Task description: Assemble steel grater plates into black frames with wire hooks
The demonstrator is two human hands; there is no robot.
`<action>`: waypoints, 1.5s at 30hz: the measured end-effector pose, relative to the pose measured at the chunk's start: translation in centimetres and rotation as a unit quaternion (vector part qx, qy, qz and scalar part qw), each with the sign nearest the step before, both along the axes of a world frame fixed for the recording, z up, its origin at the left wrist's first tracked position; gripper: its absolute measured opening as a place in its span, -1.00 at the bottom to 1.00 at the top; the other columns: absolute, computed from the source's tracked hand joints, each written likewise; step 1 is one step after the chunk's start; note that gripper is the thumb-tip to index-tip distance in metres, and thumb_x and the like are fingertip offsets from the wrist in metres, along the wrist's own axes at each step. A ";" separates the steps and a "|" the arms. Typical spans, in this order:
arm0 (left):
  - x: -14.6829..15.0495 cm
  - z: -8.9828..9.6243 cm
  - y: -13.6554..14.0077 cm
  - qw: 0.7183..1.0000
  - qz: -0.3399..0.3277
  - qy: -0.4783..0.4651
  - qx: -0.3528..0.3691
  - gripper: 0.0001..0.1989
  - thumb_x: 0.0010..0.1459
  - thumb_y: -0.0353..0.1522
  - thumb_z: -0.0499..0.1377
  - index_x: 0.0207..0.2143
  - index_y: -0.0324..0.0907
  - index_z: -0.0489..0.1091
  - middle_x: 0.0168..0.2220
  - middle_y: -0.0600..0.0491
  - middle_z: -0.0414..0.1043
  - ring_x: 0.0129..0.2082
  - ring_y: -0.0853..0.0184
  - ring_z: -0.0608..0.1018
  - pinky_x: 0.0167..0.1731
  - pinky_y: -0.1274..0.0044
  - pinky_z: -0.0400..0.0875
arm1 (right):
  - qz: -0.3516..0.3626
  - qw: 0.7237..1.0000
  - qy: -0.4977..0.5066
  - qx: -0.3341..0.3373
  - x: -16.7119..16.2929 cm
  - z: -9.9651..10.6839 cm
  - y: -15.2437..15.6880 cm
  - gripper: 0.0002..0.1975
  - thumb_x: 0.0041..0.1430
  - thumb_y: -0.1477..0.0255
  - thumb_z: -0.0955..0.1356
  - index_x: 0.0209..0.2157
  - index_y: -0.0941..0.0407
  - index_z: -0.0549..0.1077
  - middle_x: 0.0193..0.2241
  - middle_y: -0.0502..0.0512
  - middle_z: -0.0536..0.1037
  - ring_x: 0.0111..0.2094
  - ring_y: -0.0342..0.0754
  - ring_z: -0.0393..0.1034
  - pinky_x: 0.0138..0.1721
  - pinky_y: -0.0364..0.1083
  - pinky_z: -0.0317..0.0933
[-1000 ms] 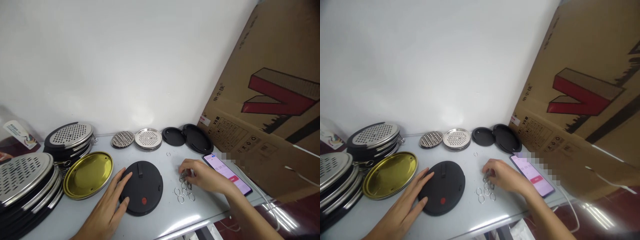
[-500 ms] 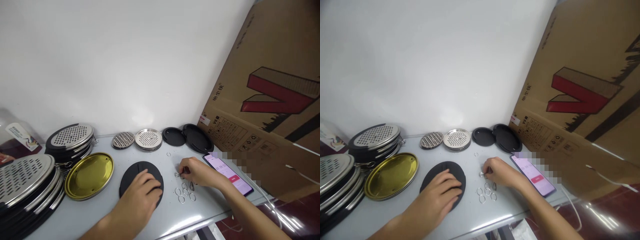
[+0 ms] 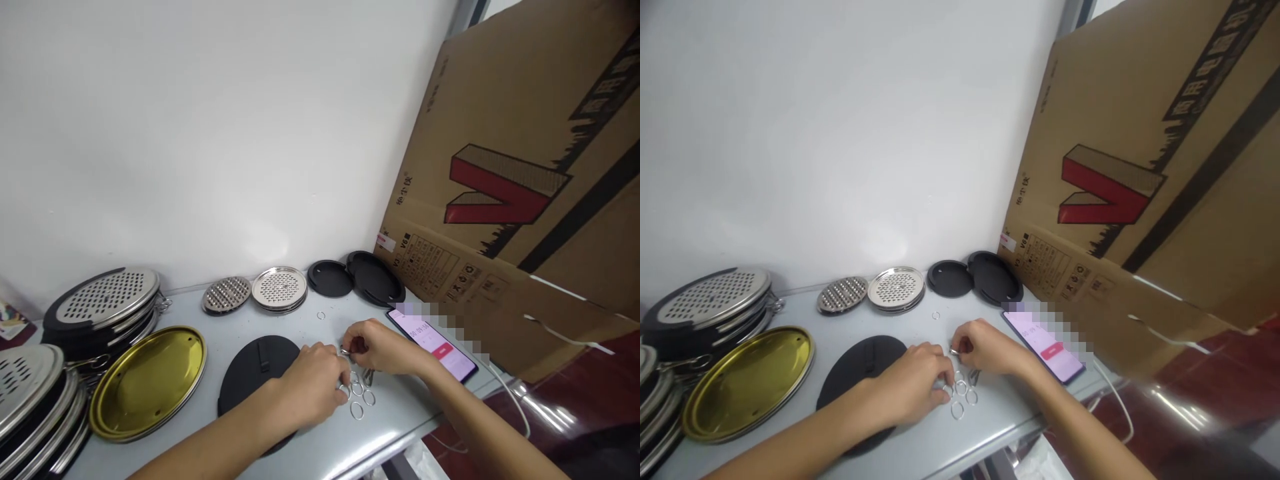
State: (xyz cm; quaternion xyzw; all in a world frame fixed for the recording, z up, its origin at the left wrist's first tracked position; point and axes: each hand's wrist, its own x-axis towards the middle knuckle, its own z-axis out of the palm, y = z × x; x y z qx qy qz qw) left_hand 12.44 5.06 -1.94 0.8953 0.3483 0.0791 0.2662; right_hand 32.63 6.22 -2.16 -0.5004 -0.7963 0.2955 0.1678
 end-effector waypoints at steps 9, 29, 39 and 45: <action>-3.9 2.1 -0.2 0.981 0.099 -0.137 -0.089 -0.89 0.11 -0.39 0.24 -0.27 -0.15 0.53 -0.41 0.10 0.54 -0.41 0.36 0.56 -0.39 0.61 0.37 | -0.022 0.965 0.239 -0.109 -1.9 1.9 1.0 -0.82 0.15 0.35 0.38 -0.25 0.16 0.48 -0.54 -0.04 0.43 -0.58 -0.19 0.27 -0.62 -0.22 0.15; -13.1 1.4 -1.6 0.846 0.237 -0.439 -0.190 -0.81 0.04 -0.38 0.34 -0.24 -0.23 0.58 -0.26 -0.02 0.57 -0.23 0.28 0.58 -0.17 0.51 0.46 | 0.018 0.791 0.482 -0.376 -12.4 0.3 0.2 -0.76 -0.04 0.41 0.55 -0.32 0.20 0.58 -0.41 0.08 0.59 -0.51 -0.24 0.40 -0.48 -0.24 0.27; -12.7 1.1 -1.9 0.850 0.243 -0.428 -0.187 -0.82 0.06 -0.41 0.32 -0.23 -0.22 0.58 -0.28 0.00 0.55 -0.26 0.31 0.57 -0.20 0.53 0.46 | 0.041 0.845 0.442 -0.298 -13.0 0.3 -0.5 -0.73 -0.03 0.35 0.54 -0.29 0.17 0.56 -0.57 -0.02 0.52 -0.57 -0.20 0.38 -0.47 -0.18 0.29; -12.9 0.6 -1.9 0.874 0.246 -0.389 -0.155 -0.85 0.08 -0.41 0.31 -0.25 -0.16 0.58 -0.34 0.05 0.52 -0.32 0.35 0.53 -0.26 0.55 0.41 | 0.077 0.912 0.365 -0.170 -13.0 0.8 -1.2 -0.77 0.19 0.30 0.40 -0.26 0.16 0.60 -0.48 0.00 0.46 -0.53 -0.20 0.35 -0.43 -0.16 0.27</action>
